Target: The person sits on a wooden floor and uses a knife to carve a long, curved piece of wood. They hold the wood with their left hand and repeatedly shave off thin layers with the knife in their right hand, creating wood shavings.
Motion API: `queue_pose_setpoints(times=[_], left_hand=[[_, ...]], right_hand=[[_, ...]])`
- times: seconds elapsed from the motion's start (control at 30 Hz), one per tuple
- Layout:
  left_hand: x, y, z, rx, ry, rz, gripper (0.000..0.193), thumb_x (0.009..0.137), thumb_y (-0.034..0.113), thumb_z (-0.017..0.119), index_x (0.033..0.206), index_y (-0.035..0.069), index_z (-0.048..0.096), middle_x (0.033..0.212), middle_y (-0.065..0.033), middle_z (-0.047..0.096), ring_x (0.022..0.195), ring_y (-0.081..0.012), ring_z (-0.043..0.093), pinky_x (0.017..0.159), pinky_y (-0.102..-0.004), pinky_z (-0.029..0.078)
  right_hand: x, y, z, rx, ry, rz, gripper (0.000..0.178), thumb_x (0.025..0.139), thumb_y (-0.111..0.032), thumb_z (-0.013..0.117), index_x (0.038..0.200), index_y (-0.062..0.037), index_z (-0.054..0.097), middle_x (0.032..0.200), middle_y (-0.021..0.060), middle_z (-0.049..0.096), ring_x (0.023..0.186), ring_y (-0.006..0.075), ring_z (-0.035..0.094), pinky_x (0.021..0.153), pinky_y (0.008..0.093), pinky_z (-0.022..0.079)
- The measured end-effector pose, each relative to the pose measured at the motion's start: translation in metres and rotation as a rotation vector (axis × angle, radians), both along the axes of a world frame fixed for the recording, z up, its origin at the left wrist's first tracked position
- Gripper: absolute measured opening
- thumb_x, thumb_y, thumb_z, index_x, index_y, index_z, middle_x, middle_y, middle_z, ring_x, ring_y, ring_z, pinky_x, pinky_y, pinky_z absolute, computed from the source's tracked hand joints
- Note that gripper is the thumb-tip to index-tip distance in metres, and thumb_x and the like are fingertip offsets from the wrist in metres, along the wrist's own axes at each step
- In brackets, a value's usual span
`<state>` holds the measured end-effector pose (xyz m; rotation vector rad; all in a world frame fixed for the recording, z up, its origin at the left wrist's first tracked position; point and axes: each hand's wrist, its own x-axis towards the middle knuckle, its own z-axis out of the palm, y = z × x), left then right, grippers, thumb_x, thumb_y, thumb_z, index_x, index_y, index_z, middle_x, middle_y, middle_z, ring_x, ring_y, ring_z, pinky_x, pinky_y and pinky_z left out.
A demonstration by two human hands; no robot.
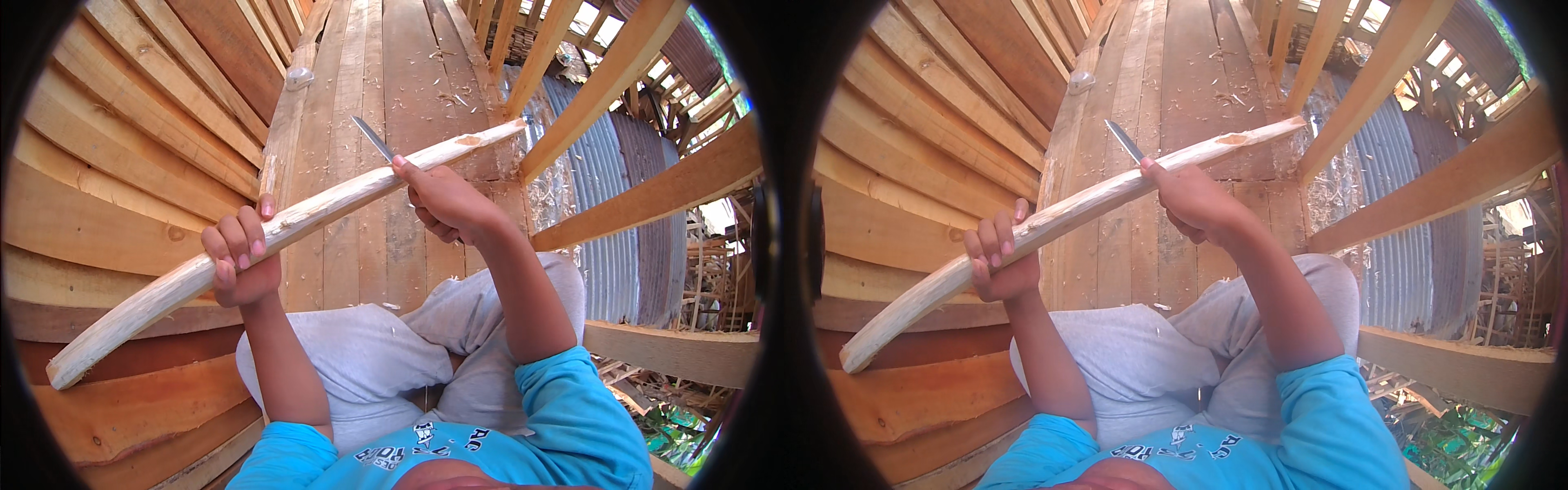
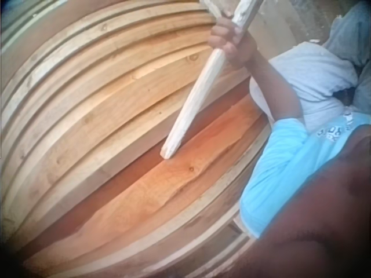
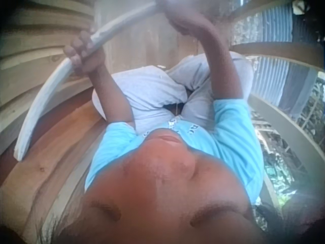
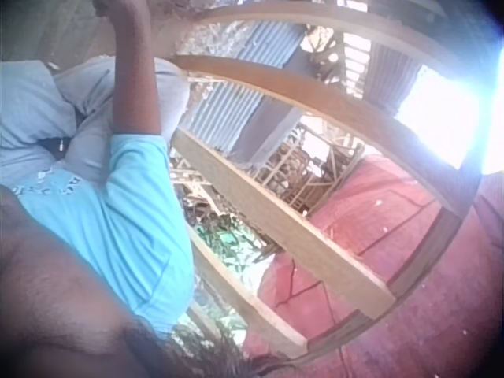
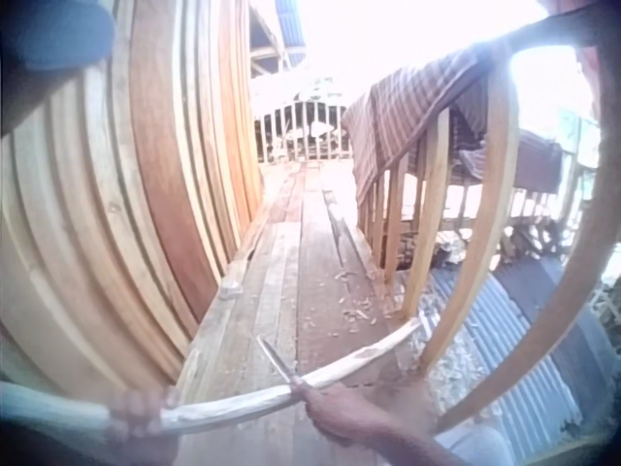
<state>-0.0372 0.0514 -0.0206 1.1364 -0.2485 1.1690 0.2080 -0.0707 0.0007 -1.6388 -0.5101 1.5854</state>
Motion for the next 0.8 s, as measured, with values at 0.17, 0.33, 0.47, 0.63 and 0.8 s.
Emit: queue_pose_setpoints(times=[0.17, 0.33, 0.47, 0.63, 0.8], left_hand=[[0.001, -0.002, 0.002, -0.026, 0.012, 0.016, 0.026, 0.086, 0.028, 0.066, 0.075, 0.023, 0.042, 0.068, 0.0097, 0.042, 0.075, -0.0082, 0.048, 0.095, -0.0405, 0.030], [0.001, 0.001, -0.001, 0.001, 0.005, 0.007, 0.023, 0.088, 0.028, 0.062, 0.077, 0.022, 0.042, 0.070, 0.0085, 0.042, 0.076, -0.0099, 0.048, 0.093, -0.0416, 0.030], [0.000, 0.000, 0.000, -0.012, 0.008, 0.011, 0.024, 0.087, 0.028, 0.064, 0.076, 0.023, 0.043, 0.069, 0.0092, 0.042, 0.076, -0.0091, 0.048, 0.094, -0.0412, 0.030], [0.001, -0.003, 0.004, -0.043, 0.026, 0.016, 0.027, 0.085, 0.028, 0.068, 0.074, 0.024, 0.044, 0.068, 0.0112, 0.043, 0.076, -0.0072, 0.049, 0.096, -0.0401, 0.030], [0.000, -0.002, 0.004, -0.035, 0.042, 0.026, 0.027, 0.085, 0.028, 0.067, 0.073, 0.024, 0.043, 0.068, 0.0116, 0.043, 0.076, -0.0070, 0.048, 0.095, -0.0397, 0.030]], right_hand=[[-0.008, 0.001, 0.002, 0.023, -0.023, -0.003, 0.057, 0.099, -0.059, 0.042, 0.062, -0.0152, 0.035, 0.048, -0.0058, 0.028, 0.036, 0.0057, 0.024, 0.033, 0.0280, 0.017], [-0.010, 0.004, -0.006, 0.124, -0.509, -0.023, 0.059, 0.099, -0.059, 0.042, 0.064, -0.0115, 0.043, 0.048, -0.0056, 0.033, 0.036, 0.0053, 0.030, 0.032, 0.0275, 0.023], [-0.018, 0.003, -0.004, 0.165, -0.484, -0.018, 0.061, 0.099, -0.058, 0.042, 0.066, -0.0067, 0.049, 0.050, -0.0028, 0.038, 0.040, 0.0082, 0.035, 0.035, 0.0300, 0.028], [-0.016, 0.005, -0.002, 0.084, -0.179, -0.062, 0.058, 0.099, -0.058, 0.044, 0.060, -0.0150, 0.036, 0.049, -0.0077, 0.025, 0.037, 0.0047, 0.019, 0.032, 0.0269, 0.016], [0.006, -0.008, 0.023, 0.173, 0.007, -0.107, 0.060, 0.097, -0.059, 0.046, 0.056, -0.0169, 0.032, 0.049, -0.0075, 0.023, 0.038, 0.0048, 0.017, 0.033, 0.0250, 0.013]])
